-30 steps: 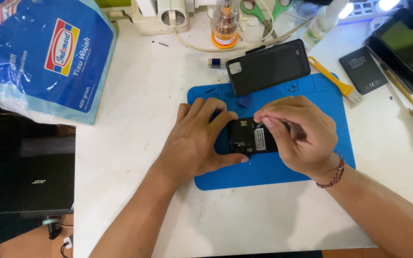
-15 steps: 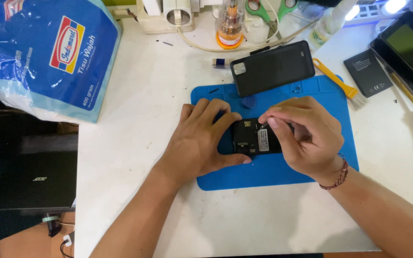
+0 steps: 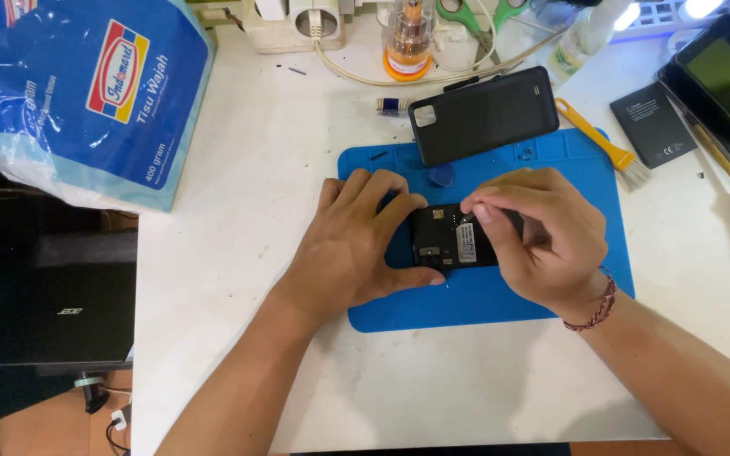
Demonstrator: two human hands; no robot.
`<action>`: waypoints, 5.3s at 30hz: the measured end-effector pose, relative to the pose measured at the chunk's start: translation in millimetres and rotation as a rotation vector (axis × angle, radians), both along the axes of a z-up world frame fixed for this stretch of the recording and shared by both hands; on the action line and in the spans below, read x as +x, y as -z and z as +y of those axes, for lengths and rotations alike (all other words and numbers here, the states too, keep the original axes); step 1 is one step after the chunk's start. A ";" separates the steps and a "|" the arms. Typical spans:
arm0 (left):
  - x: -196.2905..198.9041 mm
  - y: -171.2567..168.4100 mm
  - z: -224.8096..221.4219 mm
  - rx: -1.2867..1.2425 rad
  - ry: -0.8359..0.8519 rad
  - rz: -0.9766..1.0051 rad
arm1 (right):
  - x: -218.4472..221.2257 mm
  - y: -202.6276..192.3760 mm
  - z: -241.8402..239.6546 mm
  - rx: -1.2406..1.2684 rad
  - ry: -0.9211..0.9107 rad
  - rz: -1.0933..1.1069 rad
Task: Repairing a smartphone by unscrewing internal components and disassembling the chassis
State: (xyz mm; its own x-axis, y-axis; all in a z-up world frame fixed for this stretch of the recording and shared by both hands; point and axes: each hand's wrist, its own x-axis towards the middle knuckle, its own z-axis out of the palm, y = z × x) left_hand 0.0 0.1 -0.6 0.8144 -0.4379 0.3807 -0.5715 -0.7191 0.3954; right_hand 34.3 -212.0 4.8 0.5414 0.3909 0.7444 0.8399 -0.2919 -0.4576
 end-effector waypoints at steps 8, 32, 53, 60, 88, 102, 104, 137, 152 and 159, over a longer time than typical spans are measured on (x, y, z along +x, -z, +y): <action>0.0 1.1 -0.1 0.014 -0.005 -0.025 | -1.3 -3.4 4.9 -0.010 -0.077 0.002; 0.0 -0.2 -0.8 -0.002 -0.003 -0.013 | 3.2 -0.2 2.0 -0.050 -0.090 0.066; 0.9 -4.1 -16.0 -0.153 0.060 -0.170 | -0.4 -0.3 3.4 0.233 -0.083 0.402; 1.9 -0.7 -14.8 -0.192 0.084 -0.193 | 9.5 -1.7 -3.2 0.369 0.025 0.419; 71.5 -8.6 -75.7 -0.064 0.041 -0.378 | 50.3 14.3 -31.2 0.437 0.553 0.249; 86.7 6.9 -89.3 0.155 -0.053 -0.485 | 50.4 14.6 -31.7 0.437 0.554 0.283; 84.2 3.1 -84.6 0.112 -0.048 -0.470 | 49.3 14.0 -31.9 0.433 0.549 0.287; 2.0 -5.5 8.7 -0.024 0.001 0.067 | 48.2 8.7 -36.0 0.559 0.189 0.682; 2.2 -8.4 7.7 -0.077 0.009 0.164 | 8.0 -31.3 28.5 0.235 -0.024 0.615; 4.3 -3.0 8.8 -0.090 -0.002 0.111 | 7.0 -23.0 37.9 0.188 -0.038 0.438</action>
